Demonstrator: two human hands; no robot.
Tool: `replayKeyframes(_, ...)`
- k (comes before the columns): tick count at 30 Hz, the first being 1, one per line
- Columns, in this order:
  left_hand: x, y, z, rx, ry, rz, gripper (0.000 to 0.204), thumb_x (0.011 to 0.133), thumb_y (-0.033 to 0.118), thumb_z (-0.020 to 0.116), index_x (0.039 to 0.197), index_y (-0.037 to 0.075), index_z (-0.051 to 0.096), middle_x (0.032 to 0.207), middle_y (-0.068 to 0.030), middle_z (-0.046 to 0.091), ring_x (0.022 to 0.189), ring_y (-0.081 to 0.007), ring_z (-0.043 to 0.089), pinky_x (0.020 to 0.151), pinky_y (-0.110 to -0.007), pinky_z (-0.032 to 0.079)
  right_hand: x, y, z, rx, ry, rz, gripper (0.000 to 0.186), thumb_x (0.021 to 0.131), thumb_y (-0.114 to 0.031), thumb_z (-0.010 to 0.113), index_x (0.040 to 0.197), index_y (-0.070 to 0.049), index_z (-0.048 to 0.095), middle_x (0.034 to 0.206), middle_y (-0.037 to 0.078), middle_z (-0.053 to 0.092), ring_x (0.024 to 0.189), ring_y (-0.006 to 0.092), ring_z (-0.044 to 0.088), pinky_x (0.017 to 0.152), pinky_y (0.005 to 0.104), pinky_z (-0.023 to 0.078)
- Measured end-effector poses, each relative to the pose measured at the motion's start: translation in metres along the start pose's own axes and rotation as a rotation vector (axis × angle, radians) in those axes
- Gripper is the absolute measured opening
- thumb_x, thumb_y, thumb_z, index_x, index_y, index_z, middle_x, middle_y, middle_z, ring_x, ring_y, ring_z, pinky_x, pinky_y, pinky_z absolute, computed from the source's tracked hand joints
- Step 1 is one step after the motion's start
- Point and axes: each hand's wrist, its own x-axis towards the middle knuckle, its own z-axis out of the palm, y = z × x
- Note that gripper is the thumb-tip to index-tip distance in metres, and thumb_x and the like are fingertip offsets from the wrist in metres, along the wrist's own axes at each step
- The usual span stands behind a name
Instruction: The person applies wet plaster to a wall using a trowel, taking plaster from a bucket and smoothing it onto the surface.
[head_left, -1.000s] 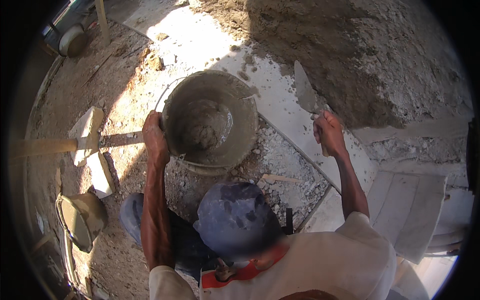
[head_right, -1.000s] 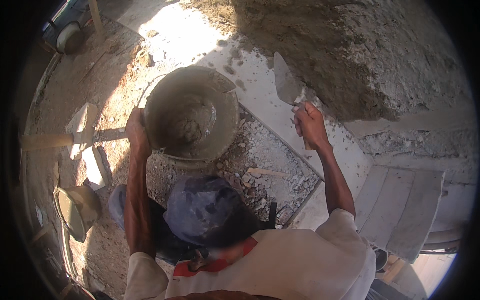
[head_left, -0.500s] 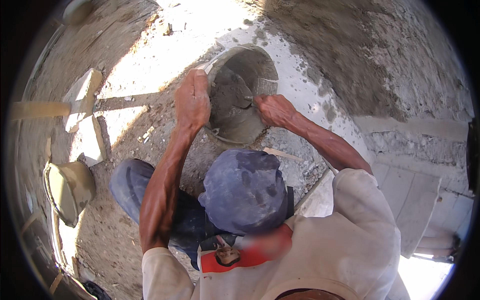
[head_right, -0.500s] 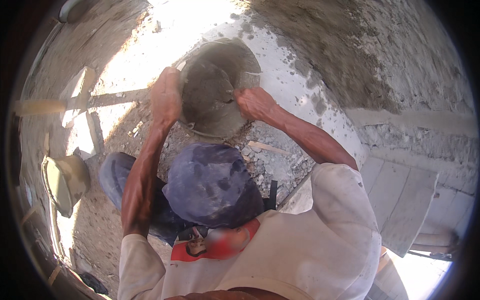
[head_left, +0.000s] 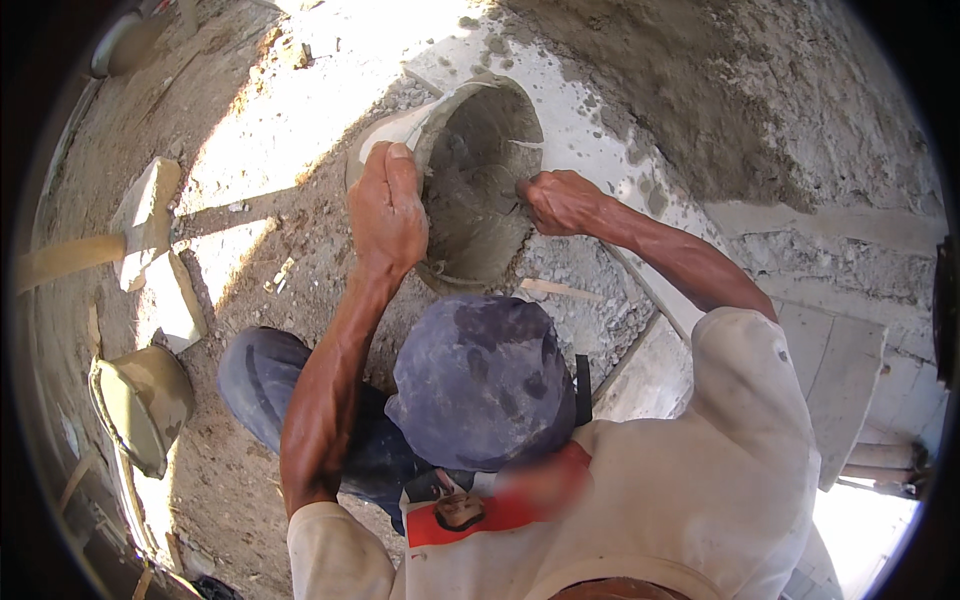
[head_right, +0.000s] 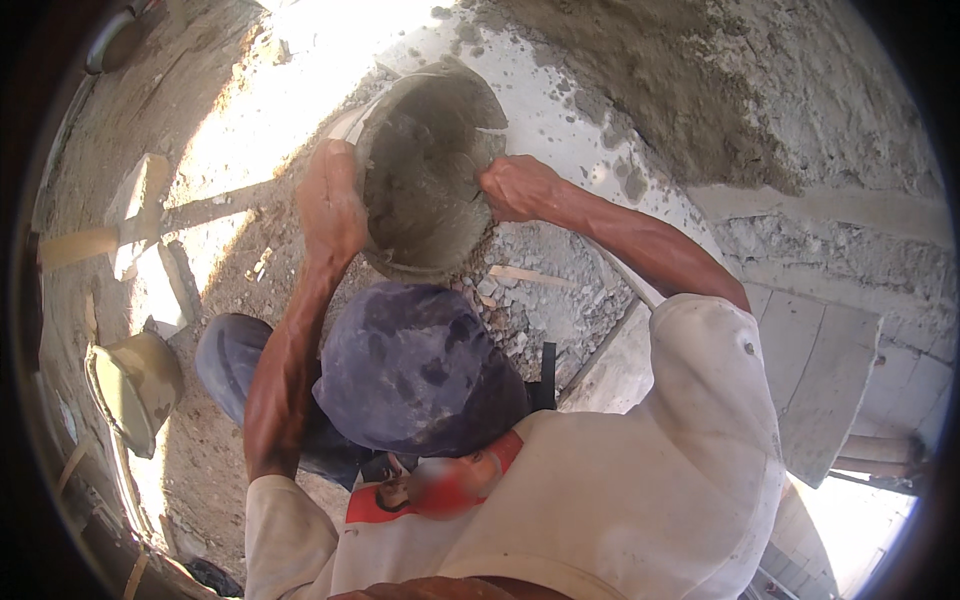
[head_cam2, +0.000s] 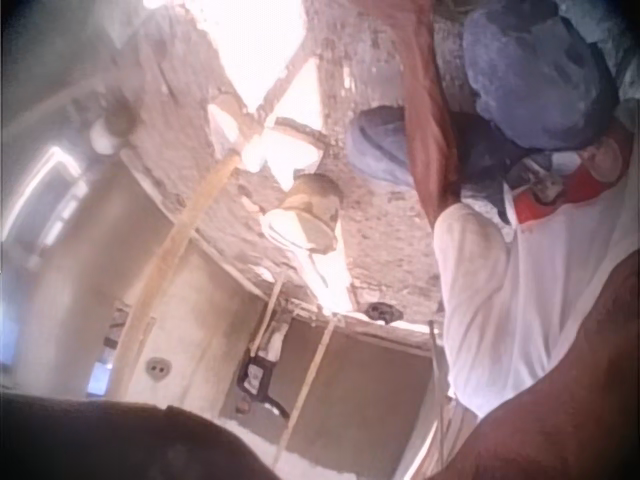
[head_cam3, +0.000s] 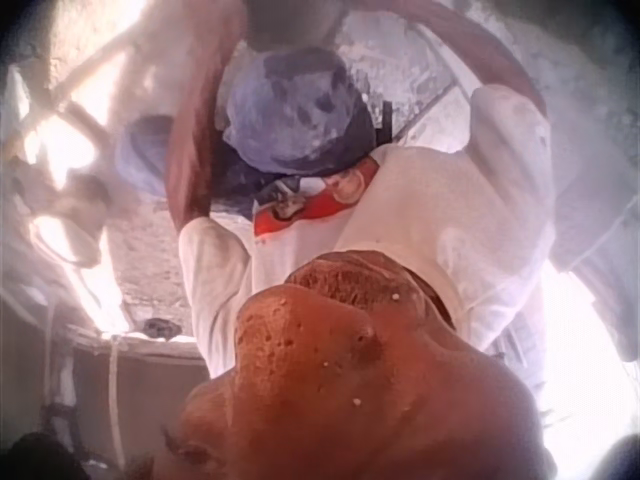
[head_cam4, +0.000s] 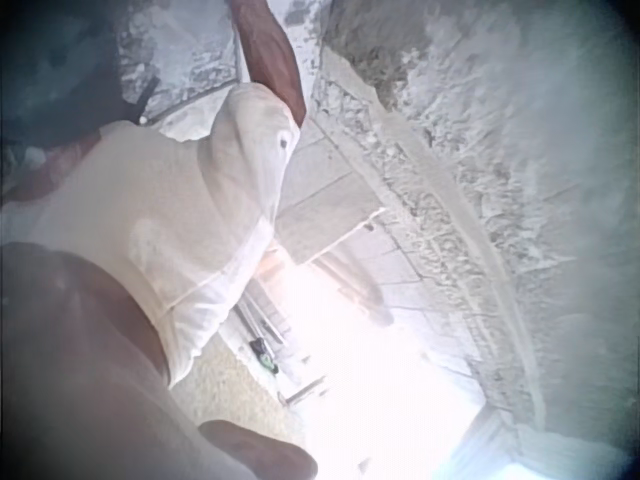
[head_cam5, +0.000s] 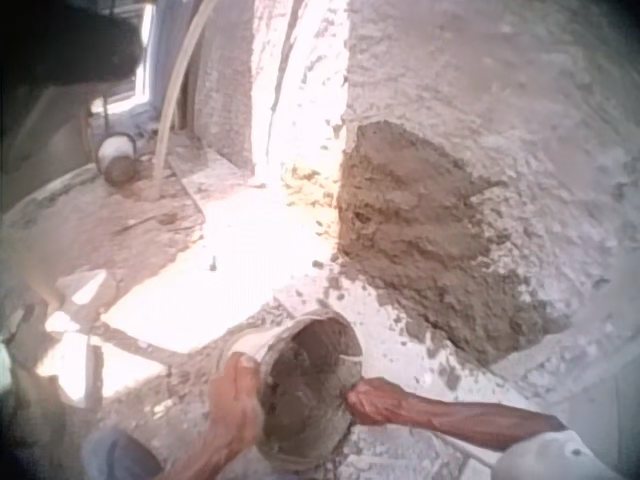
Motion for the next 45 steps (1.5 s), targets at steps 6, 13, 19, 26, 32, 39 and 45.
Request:
replayKeyframes(6, 0.006, -0.009, -0.009, 0.029, 0.041, 0.007, 0.041, 0.112, 0.034, 0.043, 0.097, -0.001, 0.061, 0.073, -0.0189, 0.056, 0.065, -0.0292, 0.053, 0.067, -0.046, 0.045, 0.004, -0.061, 0.020, 0.456, -0.035, -0.052, 0.028, 0.088, -0.017, 0.068, 0.100, 0.008, 0.066, 0.074, 0.030, 0.065, 0.074, 0.0470, 0.068, 0.071, 0.0554, 0.052)
replayKeyframes(13, 0.034, -0.032, -0.049, 0.009, 0.101, -0.172, 0.040, 0.110, 0.032, 0.042, 0.092, -0.001, 0.058, 0.082, -0.0072, 0.051, 0.078, -0.0192, 0.042, 0.074, -0.040, 0.041, -0.007, -0.075, -0.010, 0.553, 0.049, 0.022, 0.032, 0.095, -0.025, 0.068, 0.104, 0.006, 0.067, 0.079, 0.029, 0.067, 0.074, 0.0451, 0.068, 0.071, 0.0552, 0.051)
replayKeyframes(19, 0.052, -0.040, -0.102, -0.123, 0.225, -0.234, 0.033, 0.107, 0.026, 0.049, 0.093, -0.003, 0.058, 0.090, -0.0067, 0.055, 0.086, -0.0184, 0.046, 0.084, -0.036, 0.043, 0.027, -0.080, -0.053, 0.530, 0.315, -0.140, 0.031, 0.099, -0.027, 0.067, 0.099, 0.004, 0.062, 0.072, 0.021, 0.062, 0.060, 0.0382, 0.060, 0.063, 0.0523, 0.049)
replayKeyframes(26, 0.064, -0.034, -0.193, 0.163, 0.415, -0.217, 0.035, 0.108, 0.032, 0.046, 0.087, 0.005, 0.053, 0.081, -0.0017, 0.047, 0.075, -0.0152, 0.042, 0.068, -0.036, 0.041, 0.085, -0.083, -0.173, 0.479, 0.300, -0.313, 0.032, 0.101, -0.027, 0.065, 0.098, 0.004, 0.061, 0.067, 0.017, 0.062, 0.059, 0.0282, 0.064, 0.056, 0.0443, 0.051)
replayKeyframes(32, 0.061, -0.073, -0.261, 0.147, 0.589, -0.215, 0.038, 0.109, 0.032, 0.044, 0.090, 0.002, 0.059, 0.082, -0.0018, 0.049, 0.077, -0.0164, 0.045, 0.072, -0.037, 0.042, 0.152, -0.033, -0.295, 1.253, -0.094, -0.436, 0.029, 0.104, -0.022, 0.068, 0.084, -0.002, 0.064, 0.059, 0.002, 0.059, 0.044, 0.0099, 0.059, 0.041, 0.0250, 0.050)
replayKeyframes(39, 0.074, -0.077, -0.253, 0.162, 0.552, -0.323, 0.041, 0.109, 0.030, 0.043, 0.091, -0.002, 0.062, 0.085, -0.0045, 0.056, 0.083, -0.0173, 0.048, 0.079, -0.036, 0.043, 0.156, 0.152, -0.302, 1.369, 1.078, 0.227, 0.023, 0.106, -0.025, 0.062, 0.090, -0.010, 0.056, 0.065, -0.002, 0.051, 0.046, 0.0081, 0.047, 0.038, 0.0271, 0.039)
replayKeyframes(45, 0.089, -0.061, -0.219, 0.352, 0.392, -0.324, 0.043, 0.111, 0.033, 0.042, 0.099, -0.003, 0.061, 0.084, -0.0048, 0.053, 0.080, -0.0173, 0.045, 0.076, -0.037, 0.041, 0.060, 0.077, -0.169, 1.450, 0.710, 0.425, 0.020, 0.105, -0.025, 0.060, 0.099, -0.006, 0.060, 0.065, 0.000, 0.053, 0.047, 0.0091, 0.048, 0.043, 0.0296, 0.040)
